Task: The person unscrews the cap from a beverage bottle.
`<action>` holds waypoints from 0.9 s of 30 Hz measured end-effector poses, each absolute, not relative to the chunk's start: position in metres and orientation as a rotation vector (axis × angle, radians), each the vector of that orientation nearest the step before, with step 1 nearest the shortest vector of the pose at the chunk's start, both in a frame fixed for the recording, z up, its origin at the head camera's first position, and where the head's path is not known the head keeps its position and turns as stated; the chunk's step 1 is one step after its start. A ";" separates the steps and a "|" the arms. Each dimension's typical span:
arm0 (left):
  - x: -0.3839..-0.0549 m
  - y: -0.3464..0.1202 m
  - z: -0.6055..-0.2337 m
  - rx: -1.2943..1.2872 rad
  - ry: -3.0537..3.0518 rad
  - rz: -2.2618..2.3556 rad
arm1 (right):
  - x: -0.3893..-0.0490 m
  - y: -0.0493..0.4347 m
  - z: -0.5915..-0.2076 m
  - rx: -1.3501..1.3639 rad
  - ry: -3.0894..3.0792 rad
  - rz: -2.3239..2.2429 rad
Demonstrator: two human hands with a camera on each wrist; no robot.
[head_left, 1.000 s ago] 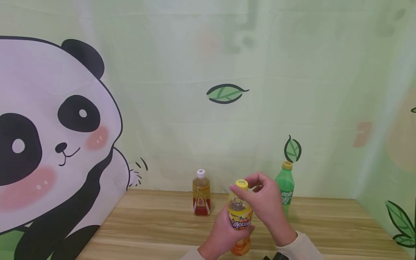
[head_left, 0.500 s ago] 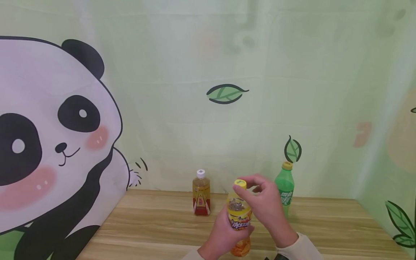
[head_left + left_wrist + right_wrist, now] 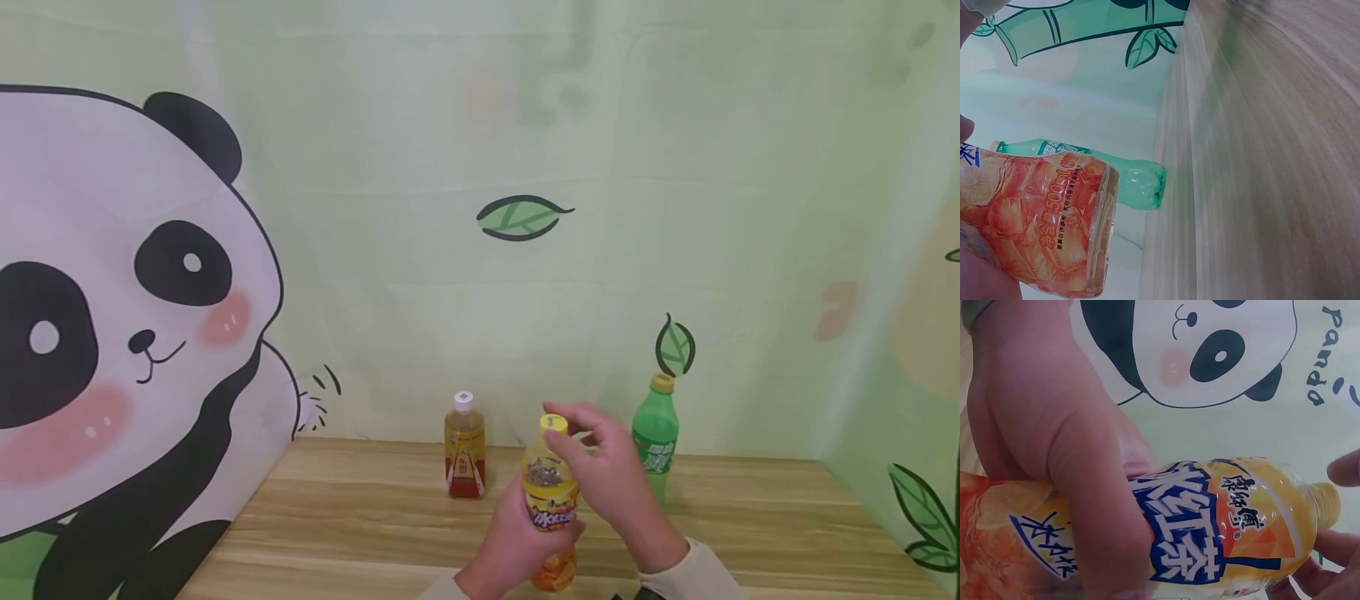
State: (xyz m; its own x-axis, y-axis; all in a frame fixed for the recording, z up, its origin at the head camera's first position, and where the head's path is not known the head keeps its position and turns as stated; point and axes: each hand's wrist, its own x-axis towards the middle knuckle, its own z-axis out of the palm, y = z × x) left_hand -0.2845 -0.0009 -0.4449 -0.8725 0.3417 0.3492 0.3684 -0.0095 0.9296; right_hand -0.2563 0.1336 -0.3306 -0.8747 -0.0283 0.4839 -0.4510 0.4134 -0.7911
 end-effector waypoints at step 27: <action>-0.284 -0.001 -0.447 -0.830 -2.216 -2.036 | -0.256 0.137 -0.321 0.237 -2.278 1.317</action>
